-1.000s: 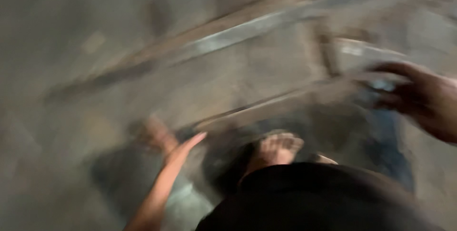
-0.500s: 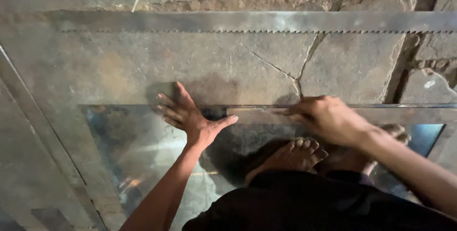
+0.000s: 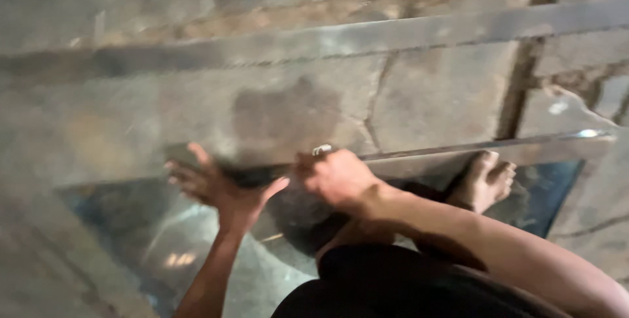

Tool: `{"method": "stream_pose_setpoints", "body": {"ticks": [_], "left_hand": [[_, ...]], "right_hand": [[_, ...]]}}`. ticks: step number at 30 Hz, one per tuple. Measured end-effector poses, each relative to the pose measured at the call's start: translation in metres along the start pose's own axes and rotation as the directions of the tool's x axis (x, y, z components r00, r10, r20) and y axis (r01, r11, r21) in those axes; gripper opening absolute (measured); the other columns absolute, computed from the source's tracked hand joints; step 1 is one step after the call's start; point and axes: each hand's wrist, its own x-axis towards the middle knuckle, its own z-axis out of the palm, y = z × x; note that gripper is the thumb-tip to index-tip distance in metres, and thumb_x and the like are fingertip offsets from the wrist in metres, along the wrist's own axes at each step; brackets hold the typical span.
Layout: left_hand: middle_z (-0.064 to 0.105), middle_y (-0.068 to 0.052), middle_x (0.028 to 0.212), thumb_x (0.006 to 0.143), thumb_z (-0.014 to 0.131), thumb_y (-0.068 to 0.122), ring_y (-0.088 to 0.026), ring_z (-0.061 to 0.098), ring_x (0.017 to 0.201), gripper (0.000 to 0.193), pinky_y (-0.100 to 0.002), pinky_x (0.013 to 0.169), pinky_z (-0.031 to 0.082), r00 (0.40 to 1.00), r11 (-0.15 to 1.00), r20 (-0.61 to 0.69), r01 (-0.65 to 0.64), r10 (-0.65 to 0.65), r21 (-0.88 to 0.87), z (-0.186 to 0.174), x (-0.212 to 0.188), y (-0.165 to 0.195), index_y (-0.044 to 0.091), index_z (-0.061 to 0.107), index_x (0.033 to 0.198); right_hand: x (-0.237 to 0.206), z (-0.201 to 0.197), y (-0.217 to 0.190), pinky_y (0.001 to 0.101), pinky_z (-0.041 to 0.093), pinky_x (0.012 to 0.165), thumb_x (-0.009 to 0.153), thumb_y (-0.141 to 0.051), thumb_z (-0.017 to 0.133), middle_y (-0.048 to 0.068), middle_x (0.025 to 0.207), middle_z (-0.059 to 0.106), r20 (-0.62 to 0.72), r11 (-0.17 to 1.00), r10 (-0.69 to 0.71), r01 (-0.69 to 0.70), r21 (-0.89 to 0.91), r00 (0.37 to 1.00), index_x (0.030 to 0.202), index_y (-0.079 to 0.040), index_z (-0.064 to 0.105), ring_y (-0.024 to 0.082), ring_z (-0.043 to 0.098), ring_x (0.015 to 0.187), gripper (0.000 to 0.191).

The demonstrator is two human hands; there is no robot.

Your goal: The person uses a metal ruler and a pencil to draw straight lines on a large metal sheet lying on the floor. They repeatedly position the ruler at different angles and mark the sheet to create a grid pattern.

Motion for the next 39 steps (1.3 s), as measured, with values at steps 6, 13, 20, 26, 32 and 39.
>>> {"method": "stream_pose_setpoints", "body": {"ticks": [6, 13, 20, 26, 32, 39], "left_hand": [[0.022, -0.013, 0.111, 0.074, 0.065, 0.054, -0.034, 0.021, 0.098, 0.065, -0.05, 0.077, 0.018, 0.829, 0.803, 0.024, -0.548, 0.559, 0.234, 0.043, -0.049, 0.049, 0.023, 0.03, 0.118], [0.056, 0.003, 0.076, 0.099, 0.053, 0.038, -0.019, 0.05, 0.058, 0.017, -0.035, 0.047, 0.033, 0.188, 0.119, 0.12, -0.893, 0.975, 0.434, 0.166, -0.173, 0.126, 0.029, 0.058, 0.086], [0.064, 0.003, 0.088, 0.093, 0.054, 0.041, -0.022, 0.054, 0.062, 0.016, -0.038, 0.048, 0.034, 0.155, 0.106, 0.092, -0.91, 0.984, 0.4, 0.188, -0.175, 0.105, 0.031, 0.064, 0.099], [0.065, 0.0, 0.092, 0.09, 0.053, 0.038, -0.025, 0.058, 0.071, 0.018, -0.04, 0.051, 0.038, 0.167, 0.111, 0.13, -0.929, 0.977, 0.354, 0.196, -0.174, 0.089, 0.029, 0.065, 0.101], [0.063, 0.001, 0.088, 0.088, 0.056, 0.038, -0.024, 0.057, 0.065, 0.014, -0.041, 0.045, 0.042, 0.221, 0.102, 0.334, -0.935, 0.916, 0.338, 0.192, -0.175, 0.088, 0.027, 0.065, 0.087], [0.06, 0.001, 0.088, 0.092, 0.05, 0.034, -0.024, 0.057, 0.071, 0.019, -0.038, 0.052, 0.041, 0.216, 0.122, 0.233, -0.925, 0.948, 0.361, 0.172, -0.174, 0.109, 0.023, 0.06, 0.081]], "right_hand": [[-0.073, -0.038, 0.02, 0.0415, 0.057, 0.058, 0.096, -0.026, 0.057, 0.006, 0.093, 0.072, -0.135, 0.982, 0.15, -0.133, 0.13, 0.979, 0.099, -0.018, 0.074, 0.025, 0.07, 0.082, 0.019], [-0.292, 0.031, 0.163, 0.0341, 0.057, 0.054, 0.08, -0.024, 0.065, 0.002, 0.105, 0.066, -0.316, 0.884, 0.336, -0.412, -0.219, 0.887, 0.089, -0.014, 0.071, 0.02, 0.067, 0.088, 0.014], [-0.323, 0.048, 0.179, 0.0311, 0.057, 0.044, 0.079, -0.022, 0.062, 0.006, 0.113, 0.064, -0.103, 0.829, 0.451, -0.459, -0.32, 0.887, 0.11, -0.014, 0.066, 0.022, 0.067, 0.086, 0.033], [-0.43, 0.052, 0.253, 0.0331, 0.056, 0.05, 0.098, -0.02, 0.052, 0.004, 0.099, 0.068, -0.288, 0.518, 0.741, -0.79, -0.329, 0.606, 0.109, -0.018, 0.068, 0.018, 0.067, 0.077, 0.019], [-0.418, 0.076, 0.23, 0.0365, 0.059, 0.063, 0.096, -0.012, 0.057, 0.003, 0.097, 0.069, -0.493, 0.595, 0.7, -0.804, 0.003, 0.517, 0.108, -0.016, 0.074, 0.021, 0.069, 0.081, 0.021], [-0.392, 0.097, 0.194, 0.0375, 0.059, 0.066, 0.091, -0.012, 0.062, 0.003, 0.096, 0.069, -0.464, 0.54, 0.77, -0.835, 0.109, 0.437, 0.105, -0.016, 0.076, 0.024, 0.069, 0.084, 0.02]]}}
